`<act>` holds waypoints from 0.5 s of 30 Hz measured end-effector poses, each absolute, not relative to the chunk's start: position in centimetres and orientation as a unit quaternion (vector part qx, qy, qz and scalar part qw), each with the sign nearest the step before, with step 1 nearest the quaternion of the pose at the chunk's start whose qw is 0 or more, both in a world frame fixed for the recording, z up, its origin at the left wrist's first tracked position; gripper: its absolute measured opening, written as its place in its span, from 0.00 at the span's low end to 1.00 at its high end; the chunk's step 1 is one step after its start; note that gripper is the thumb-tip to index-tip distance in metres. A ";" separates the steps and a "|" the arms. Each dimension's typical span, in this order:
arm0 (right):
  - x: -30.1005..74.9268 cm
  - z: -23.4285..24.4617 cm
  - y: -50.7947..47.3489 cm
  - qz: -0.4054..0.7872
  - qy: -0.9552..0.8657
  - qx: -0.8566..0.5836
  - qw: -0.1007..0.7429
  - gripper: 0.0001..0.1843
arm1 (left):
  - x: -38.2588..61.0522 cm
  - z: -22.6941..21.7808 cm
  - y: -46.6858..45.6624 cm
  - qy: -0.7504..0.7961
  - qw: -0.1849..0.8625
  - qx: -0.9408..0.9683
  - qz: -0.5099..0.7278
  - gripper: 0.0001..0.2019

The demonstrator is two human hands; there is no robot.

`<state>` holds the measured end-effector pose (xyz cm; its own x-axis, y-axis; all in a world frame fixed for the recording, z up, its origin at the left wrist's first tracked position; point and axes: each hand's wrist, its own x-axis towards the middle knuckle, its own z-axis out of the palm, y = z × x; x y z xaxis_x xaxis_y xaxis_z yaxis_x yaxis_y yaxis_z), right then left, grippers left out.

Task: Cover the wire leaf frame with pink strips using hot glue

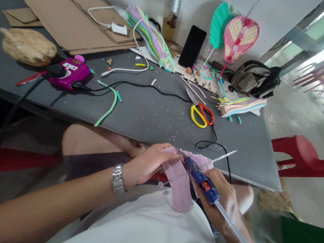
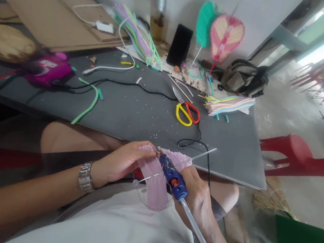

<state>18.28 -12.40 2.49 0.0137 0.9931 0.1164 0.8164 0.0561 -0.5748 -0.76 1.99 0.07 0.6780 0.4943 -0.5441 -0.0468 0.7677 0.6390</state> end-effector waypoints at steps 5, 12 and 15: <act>18.2 2.7 -12.4 0.161 -0.681 -0.668 0.253 0.06 | -0.7 0.4 1.9 0.367 0.862 0.310 0.163 0.18; 18.0 3.0 -12.2 0.129 -0.693 -0.665 0.245 0.06 | -0.6 0.6 1.9 0.366 0.860 0.318 0.160 0.17; 17.9 3.1 -12.1 0.115 -0.697 -0.668 0.235 0.06 | -0.6 0.3 1.9 0.364 0.860 0.318 0.163 0.16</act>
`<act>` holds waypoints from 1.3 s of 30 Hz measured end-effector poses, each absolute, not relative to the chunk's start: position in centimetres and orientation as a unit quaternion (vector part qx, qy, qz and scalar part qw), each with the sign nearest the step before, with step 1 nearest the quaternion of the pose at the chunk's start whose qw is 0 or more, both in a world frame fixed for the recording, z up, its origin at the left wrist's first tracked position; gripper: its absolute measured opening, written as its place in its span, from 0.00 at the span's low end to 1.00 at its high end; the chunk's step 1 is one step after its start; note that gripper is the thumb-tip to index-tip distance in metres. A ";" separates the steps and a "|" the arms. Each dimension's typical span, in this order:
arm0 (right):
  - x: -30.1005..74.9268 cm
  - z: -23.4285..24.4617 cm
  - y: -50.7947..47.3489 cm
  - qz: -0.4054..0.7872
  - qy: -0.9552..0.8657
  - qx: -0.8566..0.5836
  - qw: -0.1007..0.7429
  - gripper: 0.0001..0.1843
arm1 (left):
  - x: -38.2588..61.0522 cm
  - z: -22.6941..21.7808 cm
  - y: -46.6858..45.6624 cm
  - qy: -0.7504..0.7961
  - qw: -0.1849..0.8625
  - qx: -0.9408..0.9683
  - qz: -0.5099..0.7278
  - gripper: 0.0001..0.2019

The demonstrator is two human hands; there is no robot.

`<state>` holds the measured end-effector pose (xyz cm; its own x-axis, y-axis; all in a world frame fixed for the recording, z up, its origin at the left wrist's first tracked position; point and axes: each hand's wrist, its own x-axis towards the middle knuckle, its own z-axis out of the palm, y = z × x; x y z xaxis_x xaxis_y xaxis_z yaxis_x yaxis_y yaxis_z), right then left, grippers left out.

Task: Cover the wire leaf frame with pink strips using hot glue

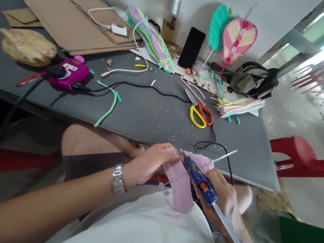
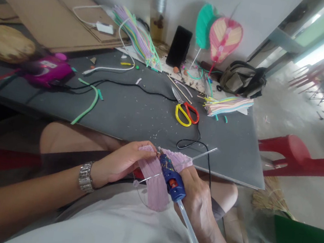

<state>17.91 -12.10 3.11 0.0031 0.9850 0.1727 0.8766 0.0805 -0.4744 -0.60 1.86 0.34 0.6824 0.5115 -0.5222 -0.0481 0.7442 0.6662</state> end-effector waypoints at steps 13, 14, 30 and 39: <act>18.0 2.8 -12.6 0.096 -0.703 -0.674 0.203 0.04 | -0.5 0.0 1.8 0.369 0.862 0.310 0.156 0.15; 18.0 2.8 -12.6 0.093 -0.705 -0.675 0.199 0.04 | -0.5 0.0 1.8 0.367 0.863 0.310 0.155 0.15; 18.4 3.0 -12.6 0.087 -0.727 -0.658 0.173 0.08 | -0.3 0.2 1.8 0.357 0.867 0.304 0.170 0.14; 18.9 4.2 -12.6 0.132 -0.677 -0.673 0.267 0.03 | -0.3 0.0 1.7 0.344 0.876 0.299 0.156 0.13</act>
<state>18.85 -12.64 4.17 0.0480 0.9817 0.1845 0.8412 0.0598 -0.5373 -0.28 1.66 -0.03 0.7142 0.4790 -0.5104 -0.0673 0.7728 0.6311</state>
